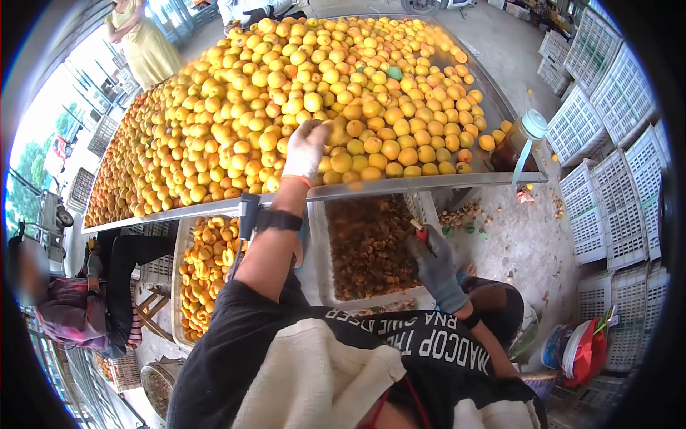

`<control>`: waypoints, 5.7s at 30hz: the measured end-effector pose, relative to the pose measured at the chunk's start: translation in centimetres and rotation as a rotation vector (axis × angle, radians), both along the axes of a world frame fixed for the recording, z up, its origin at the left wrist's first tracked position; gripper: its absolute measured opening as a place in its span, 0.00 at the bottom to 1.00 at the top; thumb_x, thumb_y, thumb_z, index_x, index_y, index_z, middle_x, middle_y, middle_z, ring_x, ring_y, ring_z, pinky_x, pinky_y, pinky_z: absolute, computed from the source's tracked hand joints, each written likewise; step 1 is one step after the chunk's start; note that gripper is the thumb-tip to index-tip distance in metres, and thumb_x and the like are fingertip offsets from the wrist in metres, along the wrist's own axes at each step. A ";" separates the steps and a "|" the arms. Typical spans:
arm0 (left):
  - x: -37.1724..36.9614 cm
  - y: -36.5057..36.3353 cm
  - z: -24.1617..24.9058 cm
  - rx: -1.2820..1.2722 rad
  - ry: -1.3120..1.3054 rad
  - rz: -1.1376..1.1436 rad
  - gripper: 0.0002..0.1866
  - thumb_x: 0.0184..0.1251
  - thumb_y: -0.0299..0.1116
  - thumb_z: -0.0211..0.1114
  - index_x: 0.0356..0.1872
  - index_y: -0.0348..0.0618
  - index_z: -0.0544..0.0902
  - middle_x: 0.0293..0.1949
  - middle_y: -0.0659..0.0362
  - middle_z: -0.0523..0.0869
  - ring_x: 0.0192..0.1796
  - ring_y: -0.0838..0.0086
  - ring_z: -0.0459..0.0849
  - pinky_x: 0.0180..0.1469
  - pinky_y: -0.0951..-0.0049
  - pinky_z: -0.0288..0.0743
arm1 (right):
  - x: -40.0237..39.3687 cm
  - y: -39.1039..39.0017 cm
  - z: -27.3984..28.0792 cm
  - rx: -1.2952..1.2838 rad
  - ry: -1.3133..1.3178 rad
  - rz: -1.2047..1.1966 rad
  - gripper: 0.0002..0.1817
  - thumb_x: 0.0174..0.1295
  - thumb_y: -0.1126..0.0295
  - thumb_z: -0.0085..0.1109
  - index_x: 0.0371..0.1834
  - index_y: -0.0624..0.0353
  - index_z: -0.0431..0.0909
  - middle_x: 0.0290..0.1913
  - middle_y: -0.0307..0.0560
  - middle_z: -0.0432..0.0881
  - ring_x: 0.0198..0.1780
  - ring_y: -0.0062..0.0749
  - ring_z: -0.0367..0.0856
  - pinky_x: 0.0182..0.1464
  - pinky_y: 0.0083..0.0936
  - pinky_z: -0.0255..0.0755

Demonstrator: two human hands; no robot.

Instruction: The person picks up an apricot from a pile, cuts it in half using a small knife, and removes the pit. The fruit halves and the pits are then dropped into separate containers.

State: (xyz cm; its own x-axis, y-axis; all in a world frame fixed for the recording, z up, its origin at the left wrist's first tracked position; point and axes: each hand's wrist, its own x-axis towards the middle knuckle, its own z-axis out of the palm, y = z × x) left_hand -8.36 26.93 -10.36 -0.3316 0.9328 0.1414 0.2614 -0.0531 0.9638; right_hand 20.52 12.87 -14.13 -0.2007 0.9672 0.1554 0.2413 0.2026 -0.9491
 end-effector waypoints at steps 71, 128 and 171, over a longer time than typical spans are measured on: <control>11.8 -18.8 6.7 -0.139 -0.623 -0.338 0.36 0.72 0.67 0.45 0.47 0.40 0.81 0.32 0.59 0.82 0.31 0.80 0.77 0.31 0.79 0.68 | -4.3 -6.5 8.9 0.348 -0.470 -0.154 0.21 0.70 0.55 0.54 0.49 0.64 0.70 0.25 0.61 0.81 0.29 0.60 0.81 0.29 0.50 0.73; 13.0 -25.8 7.9 -0.391 -1.251 -0.436 0.21 0.72 0.51 0.50 0.51 0.47 0.78 0.47 0.61 0.83 0.54 0.70 0.80 0.59 0.68 0.74 | -4.3 -10.0 15.6 0.879 -0.368 0.190 0.10 0.50 0.72 0.64 0.33 0.62 0.76 0.28 0.51 0.73 0.29 0.50 0.76 0.31 0.41 0.72; 11.5 -26.9 10.9 -0.238 -0.613 -0.625 0.16 0.75 0.45 0.50 0.43 0.40 0.73 0.27 0.57 0.79 0.24 0.74 0.79 0.27 0.76 0.70 | -5.3 -8.3 18.3 0.123 0.751 0.202 0.24 0.75 0.60 0.46 0.19 0.51 0.55 0.17 0.32 0.55 0.18 0.18 0.50 0.22 0.21 0.44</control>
State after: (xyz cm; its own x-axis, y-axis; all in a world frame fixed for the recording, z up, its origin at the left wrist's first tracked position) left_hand 3.10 0.00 0.55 0.2913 0.9500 -0.1128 -0.3103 0.2054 0.9282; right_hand 15.23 4.58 4.17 -0.1692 0.8905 0.4224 -0.5087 0.2882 -0.8113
